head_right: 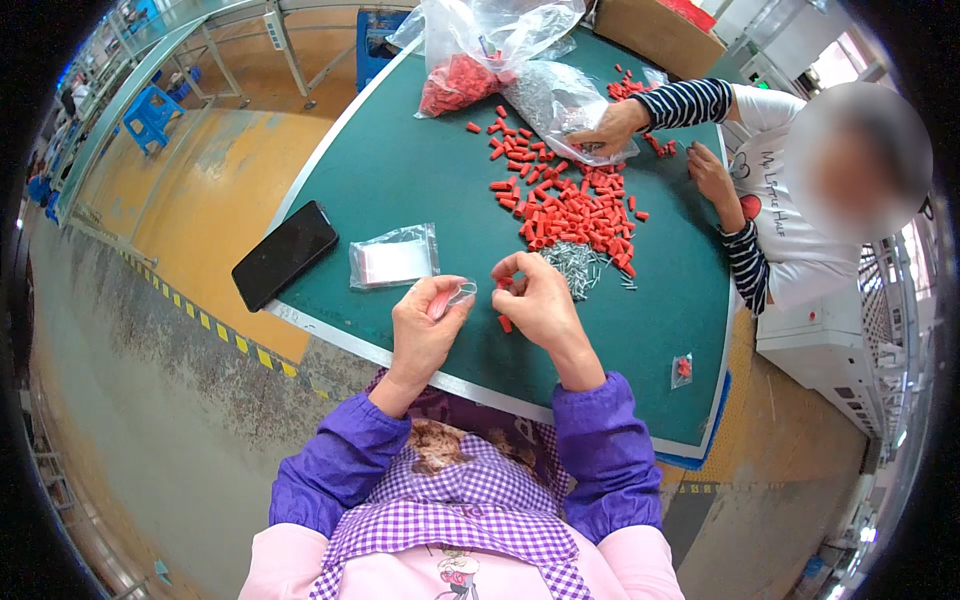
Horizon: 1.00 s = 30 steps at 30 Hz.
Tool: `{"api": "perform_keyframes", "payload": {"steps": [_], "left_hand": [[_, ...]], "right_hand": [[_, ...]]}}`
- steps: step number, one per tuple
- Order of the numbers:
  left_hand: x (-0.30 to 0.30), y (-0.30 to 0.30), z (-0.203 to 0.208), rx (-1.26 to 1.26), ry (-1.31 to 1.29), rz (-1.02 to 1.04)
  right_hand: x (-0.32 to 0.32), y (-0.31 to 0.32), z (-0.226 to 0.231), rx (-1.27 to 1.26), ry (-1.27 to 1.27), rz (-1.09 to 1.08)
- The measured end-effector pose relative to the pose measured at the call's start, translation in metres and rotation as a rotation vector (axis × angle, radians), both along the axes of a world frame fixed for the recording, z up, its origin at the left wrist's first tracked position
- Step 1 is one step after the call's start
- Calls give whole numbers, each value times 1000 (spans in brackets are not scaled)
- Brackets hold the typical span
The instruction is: The person packs screws and plastic anchors into small plastic bags by hand and seals the bags.
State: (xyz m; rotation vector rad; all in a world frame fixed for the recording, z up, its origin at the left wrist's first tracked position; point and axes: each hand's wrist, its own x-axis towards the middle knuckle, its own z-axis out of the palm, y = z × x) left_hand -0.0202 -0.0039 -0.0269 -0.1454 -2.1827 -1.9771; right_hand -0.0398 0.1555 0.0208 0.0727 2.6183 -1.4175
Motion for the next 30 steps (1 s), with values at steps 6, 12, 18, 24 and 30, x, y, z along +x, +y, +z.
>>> {"api": "perform_keyframes", "payload": {"steps": [6, 12, 18, 24, 30], "left_hand": [[-2, 4, 5, -56, 21, -11], [-4, 9, 3, 3, 25, -19], [-2, 9, 6, 27, 43, -24], [-1, 10, 12, 14, 104, -9], [0, 15, 15, -47, 206, -1]], "right_hand": [[6, -9, 21, -636, -176, 73], [13, -9, 16, -705, -108, 22], [13, -9, 15, -638, -56, 18], [18, -19, 11, -526, 113, -55], [22, -26, 11, 42, 547, -52]]}}
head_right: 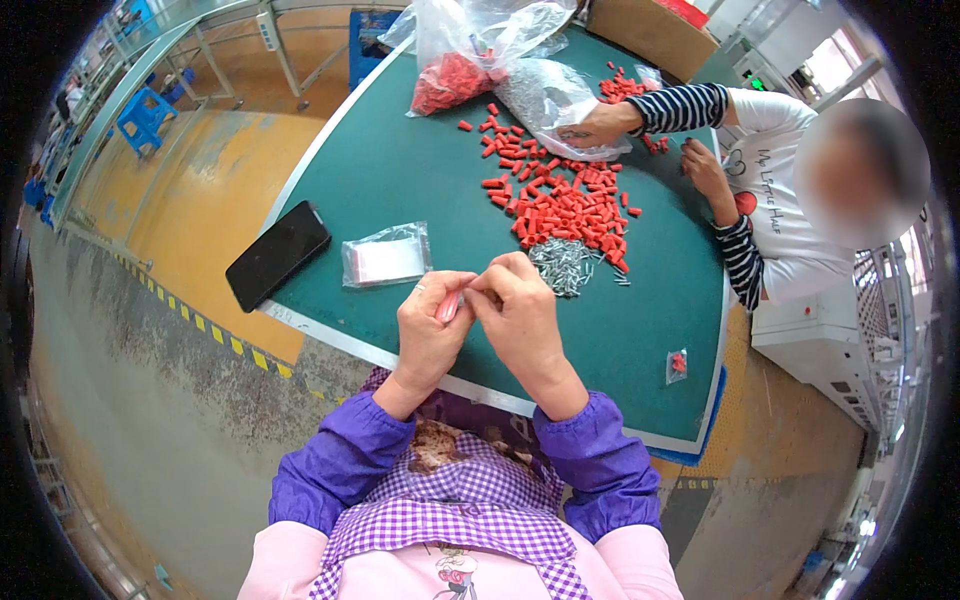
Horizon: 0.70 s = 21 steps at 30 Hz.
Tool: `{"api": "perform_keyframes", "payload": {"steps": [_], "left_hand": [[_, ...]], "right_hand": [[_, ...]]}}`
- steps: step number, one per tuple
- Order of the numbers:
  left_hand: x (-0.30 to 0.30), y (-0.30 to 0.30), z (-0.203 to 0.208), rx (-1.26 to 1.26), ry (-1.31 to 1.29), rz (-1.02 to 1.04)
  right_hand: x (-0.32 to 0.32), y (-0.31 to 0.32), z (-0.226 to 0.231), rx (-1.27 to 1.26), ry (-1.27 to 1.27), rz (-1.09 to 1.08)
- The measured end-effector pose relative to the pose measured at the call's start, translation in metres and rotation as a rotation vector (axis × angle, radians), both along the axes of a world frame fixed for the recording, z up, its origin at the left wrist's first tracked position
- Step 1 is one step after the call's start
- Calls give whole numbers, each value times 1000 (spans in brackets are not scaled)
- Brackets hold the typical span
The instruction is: The person packs screws and plastic anchors into small plastic bags by hand and seals the bags.
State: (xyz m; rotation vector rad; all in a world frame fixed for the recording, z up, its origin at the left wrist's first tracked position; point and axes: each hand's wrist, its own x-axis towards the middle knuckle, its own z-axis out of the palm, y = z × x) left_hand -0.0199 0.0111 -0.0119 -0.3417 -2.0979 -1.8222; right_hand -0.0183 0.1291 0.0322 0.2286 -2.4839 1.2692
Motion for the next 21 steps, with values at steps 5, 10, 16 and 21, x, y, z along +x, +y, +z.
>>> {"api": "perform_keyframes", "payload": {"steps": [5, 10, 16, 21], "left_hand": [[7, -5, 1, 0, -62, -20], [9, -6, 4, 5, -61, -118], [6, -25, 12, 604, -729, -548], [8, -21, 13, 498, -670, -507]], "right_hand": [[8, 4, 9, 135, -198, 137], [10, 20, 10, -148, -467, 212], [13, 40, 33, -196, -505, 275], [17, 45, 26, -178, -425, 300]]}}
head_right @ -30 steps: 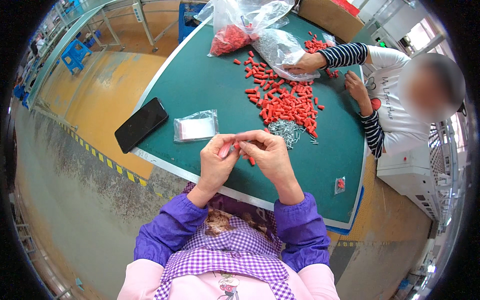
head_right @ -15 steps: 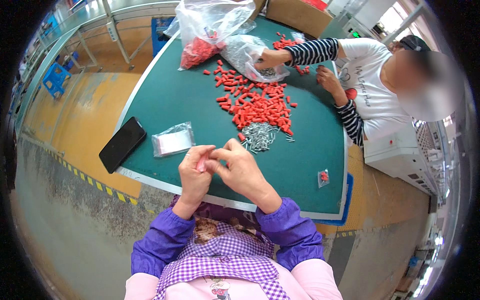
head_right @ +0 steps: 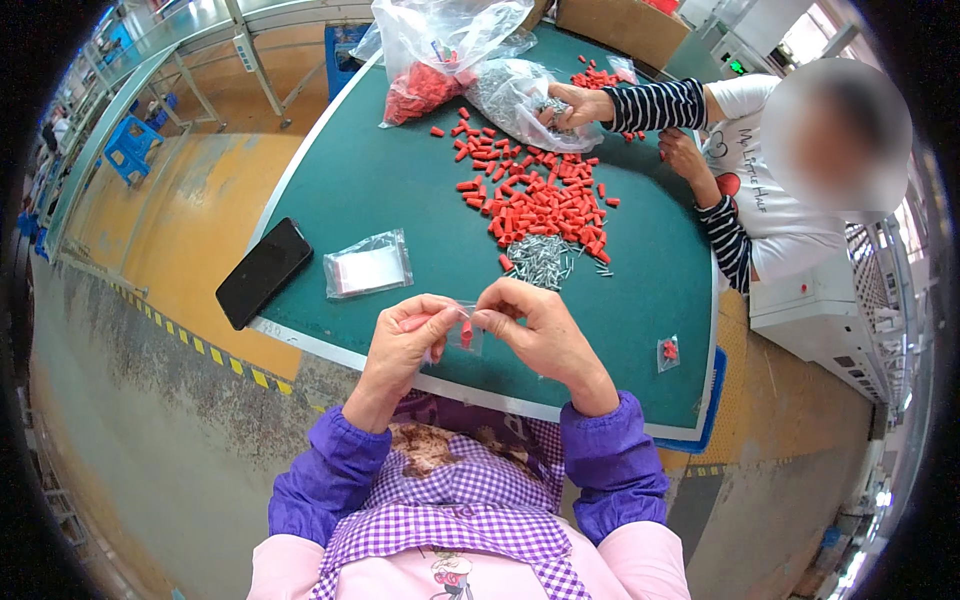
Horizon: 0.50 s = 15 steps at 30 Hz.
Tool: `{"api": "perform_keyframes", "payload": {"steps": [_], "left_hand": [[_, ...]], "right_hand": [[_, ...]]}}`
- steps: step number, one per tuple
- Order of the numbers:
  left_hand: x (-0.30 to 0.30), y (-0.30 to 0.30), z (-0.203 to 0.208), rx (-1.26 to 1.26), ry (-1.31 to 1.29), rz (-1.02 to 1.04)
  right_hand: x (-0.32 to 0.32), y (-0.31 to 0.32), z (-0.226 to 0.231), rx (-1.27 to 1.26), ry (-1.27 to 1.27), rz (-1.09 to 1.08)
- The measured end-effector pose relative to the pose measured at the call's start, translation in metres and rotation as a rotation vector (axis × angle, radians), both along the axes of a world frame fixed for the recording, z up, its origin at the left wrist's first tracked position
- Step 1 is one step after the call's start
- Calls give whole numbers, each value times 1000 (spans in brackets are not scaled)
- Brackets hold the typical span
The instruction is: The person packs screws and plastic anchors into small plastic bags by hand and seals the bags.
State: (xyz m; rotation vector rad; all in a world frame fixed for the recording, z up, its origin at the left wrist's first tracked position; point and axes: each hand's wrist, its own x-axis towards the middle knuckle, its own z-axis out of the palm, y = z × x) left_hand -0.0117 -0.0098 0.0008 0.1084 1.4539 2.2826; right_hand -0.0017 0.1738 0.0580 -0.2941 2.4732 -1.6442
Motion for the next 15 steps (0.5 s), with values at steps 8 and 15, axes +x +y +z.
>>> {"api": "perform_keyframes", "payload": {"steps": [8, 15], "left_hand": [[9, 6, 5, 96, -83, 126], [17, 11, 4, 118, -61, 152]], "right_hand": [[12, -1, -25, -397, -33, -191], [17, -7, -23, -526, -77, -252]]}}
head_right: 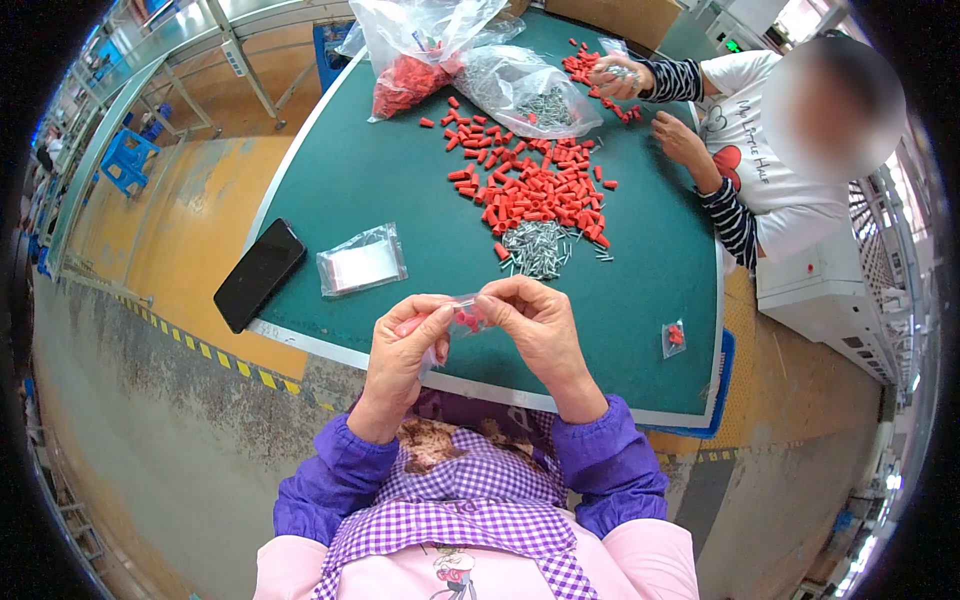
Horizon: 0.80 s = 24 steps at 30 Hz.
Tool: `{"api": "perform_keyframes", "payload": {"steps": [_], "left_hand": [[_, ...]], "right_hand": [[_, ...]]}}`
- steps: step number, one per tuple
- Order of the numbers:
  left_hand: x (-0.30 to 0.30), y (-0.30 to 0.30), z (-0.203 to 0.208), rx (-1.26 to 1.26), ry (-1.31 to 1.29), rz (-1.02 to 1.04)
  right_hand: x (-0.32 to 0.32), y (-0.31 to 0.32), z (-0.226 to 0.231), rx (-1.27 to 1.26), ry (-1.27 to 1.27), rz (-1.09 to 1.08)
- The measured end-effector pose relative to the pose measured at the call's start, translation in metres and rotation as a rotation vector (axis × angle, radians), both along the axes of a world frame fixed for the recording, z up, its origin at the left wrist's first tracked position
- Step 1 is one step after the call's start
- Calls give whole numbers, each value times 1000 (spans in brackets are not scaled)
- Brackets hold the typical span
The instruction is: The person packs screws and plastic anchors into small plastic bags by hand and seals the bags.
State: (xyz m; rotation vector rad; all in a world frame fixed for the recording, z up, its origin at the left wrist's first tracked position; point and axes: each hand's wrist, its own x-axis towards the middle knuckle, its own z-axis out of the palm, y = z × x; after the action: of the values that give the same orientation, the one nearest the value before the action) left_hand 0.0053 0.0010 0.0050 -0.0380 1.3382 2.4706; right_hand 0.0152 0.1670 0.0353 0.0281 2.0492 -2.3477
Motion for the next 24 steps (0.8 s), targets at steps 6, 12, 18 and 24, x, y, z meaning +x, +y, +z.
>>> {"api": "perform_keyframes", "payload": {"steps": [6, 12, 18, 24], "left_hand": [[2, -1, 3, -77, 22, -25], [1, 2, -3, -117, 101, 59], [1, 5, 5, -145, 34, -5], [8, 15, -13, -208, 360, 29]], "right_hand": [[2, 1, -7, -6, 24, -16], [8, -3, -12, 242, 138, -76], [9, -3, -6, 251, 161, -64], [26, -6, 0, 557, 214, -93]]}}
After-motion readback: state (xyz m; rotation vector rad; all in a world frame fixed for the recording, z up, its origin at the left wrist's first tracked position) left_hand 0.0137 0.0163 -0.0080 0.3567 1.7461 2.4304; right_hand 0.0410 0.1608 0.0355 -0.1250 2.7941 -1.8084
